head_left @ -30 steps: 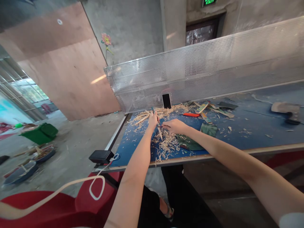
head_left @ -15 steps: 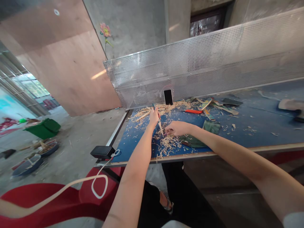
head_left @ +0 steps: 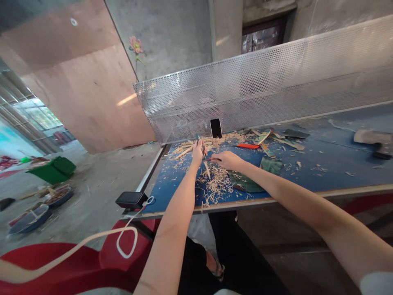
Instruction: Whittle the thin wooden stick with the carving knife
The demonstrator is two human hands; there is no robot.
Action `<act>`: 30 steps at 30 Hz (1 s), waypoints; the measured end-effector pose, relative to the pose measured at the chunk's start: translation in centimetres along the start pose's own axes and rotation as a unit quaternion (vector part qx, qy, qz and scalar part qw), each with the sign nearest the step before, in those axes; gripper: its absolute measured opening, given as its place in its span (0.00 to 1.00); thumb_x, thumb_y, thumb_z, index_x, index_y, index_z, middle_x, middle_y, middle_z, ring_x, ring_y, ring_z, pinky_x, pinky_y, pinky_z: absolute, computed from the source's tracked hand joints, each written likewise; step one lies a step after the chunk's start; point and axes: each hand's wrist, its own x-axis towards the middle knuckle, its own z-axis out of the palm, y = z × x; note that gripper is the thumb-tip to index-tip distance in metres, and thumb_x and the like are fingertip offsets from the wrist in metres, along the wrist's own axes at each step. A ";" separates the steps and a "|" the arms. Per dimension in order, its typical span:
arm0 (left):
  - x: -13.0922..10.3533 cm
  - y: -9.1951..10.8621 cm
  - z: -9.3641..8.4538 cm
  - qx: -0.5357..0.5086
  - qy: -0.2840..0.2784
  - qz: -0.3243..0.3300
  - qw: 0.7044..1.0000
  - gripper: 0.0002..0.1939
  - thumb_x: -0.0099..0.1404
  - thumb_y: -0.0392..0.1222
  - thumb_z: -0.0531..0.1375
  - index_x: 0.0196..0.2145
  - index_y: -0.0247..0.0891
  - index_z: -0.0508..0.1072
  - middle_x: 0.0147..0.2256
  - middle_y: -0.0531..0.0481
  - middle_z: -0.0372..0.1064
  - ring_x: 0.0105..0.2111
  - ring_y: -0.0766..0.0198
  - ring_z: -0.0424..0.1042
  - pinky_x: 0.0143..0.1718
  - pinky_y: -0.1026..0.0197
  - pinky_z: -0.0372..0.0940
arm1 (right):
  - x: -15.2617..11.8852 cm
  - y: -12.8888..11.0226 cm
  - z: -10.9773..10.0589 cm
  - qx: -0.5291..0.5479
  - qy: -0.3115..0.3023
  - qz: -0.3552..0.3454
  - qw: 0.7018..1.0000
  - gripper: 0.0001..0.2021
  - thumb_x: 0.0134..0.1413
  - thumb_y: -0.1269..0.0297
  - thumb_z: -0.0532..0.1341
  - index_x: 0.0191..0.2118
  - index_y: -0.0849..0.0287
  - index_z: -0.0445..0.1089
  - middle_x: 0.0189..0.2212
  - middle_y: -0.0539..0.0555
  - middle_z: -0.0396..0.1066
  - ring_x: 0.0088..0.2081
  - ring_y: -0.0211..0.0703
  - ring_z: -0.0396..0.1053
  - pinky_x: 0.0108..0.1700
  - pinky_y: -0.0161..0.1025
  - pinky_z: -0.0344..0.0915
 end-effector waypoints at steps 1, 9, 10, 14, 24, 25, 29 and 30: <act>-0.1 0.0 0.0 -0.007 0.003 0.005 1.000 0.27 0.74 0.73 0.57 0.39 0.44 0.64 0.15 0.61 0.54 0.14 0.67 0.54 0.19 0.62 0.54 | 0.0 -0.1 0.0 0.014 -0.009 0.003 1.000 0.14 0.76 0.59 0.57 0.47 0.56 0.81 0.32 0.55 0.81 0.29 0.43 0.70 0.36 0.39 0.56; -0.7 -0.1 -0.5 -0.019 0.018 0.033 0.999 0.29 0.74 0.75 0.55 0.38 0.45 0.66 0.15 0.62 0.50 0.14 0.66 0.53 0.20 0.62 0.53 | -0.8 -0.7 -0.7 0.022 -0.128 -0.061 0.990 0.12 0.70 0.63 0.59 0.40 0.55 0.82 0.26 0.51 0.76 0.26 0.41 0.64 0.33 0.39 0.52; -0.7 -0.1 -0.5 -0.007 0.017 0.039 0.999 0.29 0.74 0.74 0.56 0.37 0.45 0.65 0.15 0.62 0.51 0.14 0.67 0.54 0.21 0.62 0.54 | -0.9 -0.6 -0.7 0.017 -0.126 -0.069 0.989 0.12 0.69 0.63 0.59 0.39 0.54 0.82 0.26 0.52 0.77 0.26 0.41 0.64 0.33 0.39 0.52; -0.6 -0.1 -0.7 0.061 0.029 0.055 0.996 0.29 0.70 0.72 0.64 0.36 0.43 0.65 0.16 0.61 0.59 0.15 0.69 0.58 0.21 0.63 0.55 | -0.6 -0.3 -0.6 0.015 -0.057 -0.056 0.997 0.15 0.73 0.60 0.57 0.46 0.55 0.82 0.28 0.53 0.79 0.28 0.41 0.67 0.36 0.39 0.55; -0.7 -0.5 -0.6 0.068 -0.016 0.019 0.997 0.22 0.70 0.60 0.68 0.34 0.43 0.64 0.17 0.62 0.57 0.16 0.68 0.61 0.23 0.64 0.59 | -0.1 0.5 0.4 -0.030 0.002 -0.004 1.000 0.17 0.77 0.57 0.54 0.52 0.53 0.80 0.39 0.56 0.83 0.36 0.47 0.76 0.40 0.39 0.60; -0.8 -0.5 -0.5 0.053 -0.012 0.010 0.998 0.21 0.70 0.59 0.68 0.35 0.43 0.64 0.17 0.62 0.56 0.16 0.69 0.60 0.22 0.65 0.59 | 0.0 0.5 0.6 -0.035 0.001 -0.008 0.999 0.17 0.77 0.57 0.54 0.52 0.53 0.80 0.40 0.56 0.83 0.37 0.47 0.76 0.40 0.39 0.60; -0.9 -0.4 -0.2 -0.011 -0.007 -0.004 1.000 0.19 0.69 0.52 0.68 0.37 0.44 0.62 0.16 0.65 0.53 0.14 0.69 0.56 0.21 0.65 0.57 | 0.0 0.6 1.1 -0.066 0.009 -0.022 0.998 0.16 0.78 0.58 0.54 0.52 0.54 0.79 0.39 0.55 0.84 0.36 0.45 0.76 0.39 0.38 0.60; -0.9 -0.3 -0.2 -0.026 -0.008 -0.003 1.000 0.18 0.69 0.51 0.68 0.37 0.45 0.61 0.16 0.65 0.53 0.14 0.69 0.56 0.21 0.65 0.56 | -0.1 0.5 1.2 -0.074 0.014 -0.029 0.997 0.16 0.79 0.58 0.54 0.51 0.54 0.79 0.39 0.55 0.84 0.35 0.45 0.76 0.38 0.37 0.59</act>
